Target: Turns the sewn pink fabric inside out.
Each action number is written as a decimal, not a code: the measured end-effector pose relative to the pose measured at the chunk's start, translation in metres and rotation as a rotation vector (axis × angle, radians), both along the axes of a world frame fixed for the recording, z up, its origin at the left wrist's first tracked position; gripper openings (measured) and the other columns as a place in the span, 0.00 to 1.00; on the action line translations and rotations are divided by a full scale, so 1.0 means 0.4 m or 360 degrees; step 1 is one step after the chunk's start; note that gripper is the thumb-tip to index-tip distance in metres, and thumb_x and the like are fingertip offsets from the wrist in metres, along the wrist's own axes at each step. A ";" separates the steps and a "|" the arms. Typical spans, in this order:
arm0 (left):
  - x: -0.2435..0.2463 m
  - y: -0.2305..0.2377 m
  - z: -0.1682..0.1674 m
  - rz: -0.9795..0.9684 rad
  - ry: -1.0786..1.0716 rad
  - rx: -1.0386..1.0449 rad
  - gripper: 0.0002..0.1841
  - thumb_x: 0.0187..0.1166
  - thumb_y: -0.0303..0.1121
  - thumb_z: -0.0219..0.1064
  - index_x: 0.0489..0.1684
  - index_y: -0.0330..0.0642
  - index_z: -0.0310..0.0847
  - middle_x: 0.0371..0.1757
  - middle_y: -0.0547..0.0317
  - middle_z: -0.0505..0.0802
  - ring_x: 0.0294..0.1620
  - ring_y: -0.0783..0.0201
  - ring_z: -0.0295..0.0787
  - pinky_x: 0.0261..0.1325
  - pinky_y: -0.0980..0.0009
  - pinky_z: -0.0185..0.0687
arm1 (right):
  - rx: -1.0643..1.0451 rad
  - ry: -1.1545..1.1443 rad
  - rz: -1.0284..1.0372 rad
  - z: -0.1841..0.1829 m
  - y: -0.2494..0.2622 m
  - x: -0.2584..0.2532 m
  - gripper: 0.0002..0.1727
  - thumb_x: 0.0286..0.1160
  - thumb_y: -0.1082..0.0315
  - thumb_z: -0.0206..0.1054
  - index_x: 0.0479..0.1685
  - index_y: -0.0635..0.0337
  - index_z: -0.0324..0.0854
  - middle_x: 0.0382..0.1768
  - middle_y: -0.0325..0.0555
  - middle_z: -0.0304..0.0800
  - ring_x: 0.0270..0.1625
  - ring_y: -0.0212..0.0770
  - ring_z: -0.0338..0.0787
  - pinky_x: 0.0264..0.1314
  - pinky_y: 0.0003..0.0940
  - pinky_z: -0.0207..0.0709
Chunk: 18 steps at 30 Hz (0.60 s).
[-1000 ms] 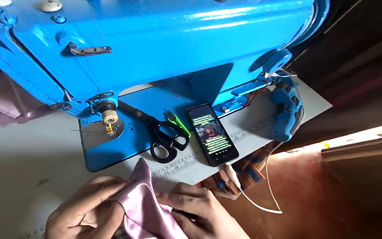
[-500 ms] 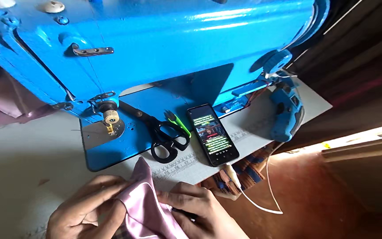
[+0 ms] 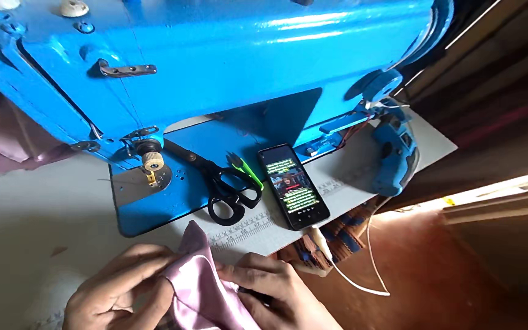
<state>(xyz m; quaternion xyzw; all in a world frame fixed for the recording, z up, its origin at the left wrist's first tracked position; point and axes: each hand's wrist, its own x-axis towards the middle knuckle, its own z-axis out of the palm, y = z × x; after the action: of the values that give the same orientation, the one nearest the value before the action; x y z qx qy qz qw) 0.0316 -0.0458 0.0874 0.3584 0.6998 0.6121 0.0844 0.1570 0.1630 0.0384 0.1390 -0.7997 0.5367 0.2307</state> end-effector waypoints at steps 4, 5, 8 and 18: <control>-0.002 -0.004 0.001 -0.0006 -0.0006 0.0012 0.10 0.76 0.29 0.71 0.49 0.54 0.95 0.56 0.82 0.92 0.54 0.84 0.88 0.53 0.85 0.87 | -0.0006 0.0000 -0.0022 0.002 0.002 0.001 0.19 0.80 0.71 0.61 0.66 0.63 0.86 0.40 0.51 0.89 0.42 0.33 0.86 0.47 0.20 0.80; -0.002 -0.004 0.002 -0.0008 -0.0006 0.0009 0.10 0.76 0.29 0.71 0.49 0.54 0.95 0.56 0.82 0.92 0.54 0.84 0.88 0.53 0.85 0.87 | -0.0004 0.0004 -0.0021 0.002 0.002 0.001 0.19 0.80 0.70 0.61 0.66 0.63 0.86 0.40 0.51 0.88 0.41 0.33 0.86 0.47 0.20 0.80; -0.003 -0.006 0.004 -0.0031 -0.0008 -0.0010 0.10 0.77 0.30 0.71 0.48 0.55 0.94 0.56 0.82 0.92 0.55 0.84 0.88 0.54 0.85 0.87 | -0.0003 0.0021 -0.0006 0.001 0.000 0.000 0.19 0.80 0.70 0.60 0.65 0.63 0.86 0.40 0.51 0.88 0.42 0.34 0.86 0.48 0.20 0.79; -0.005 -0.008 0.002 -0.0184 -0.0014 -0.0020 0.07 0.79 0.30 0.70 0.44 0.52 0.94 0.54 0.80 0.93 0.53 0.85 0.88 0.54 0.85 0.87 | 0.0043 0.0028 0.0077 0.002 0.009 0.001 0.18 0.80 0.71 0.60 0.64 0.62 0.87 0.39 0.51 0.88 0.41 0.34 0.86 0.46 0.21 0.79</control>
<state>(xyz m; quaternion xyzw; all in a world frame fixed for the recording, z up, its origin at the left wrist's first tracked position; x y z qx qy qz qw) 0.0294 -0.0490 0.0880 0.3951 0.6812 0.6035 0.1250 0.1575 0.1667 0.0393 0.1661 -0.8012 0.5299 0.2229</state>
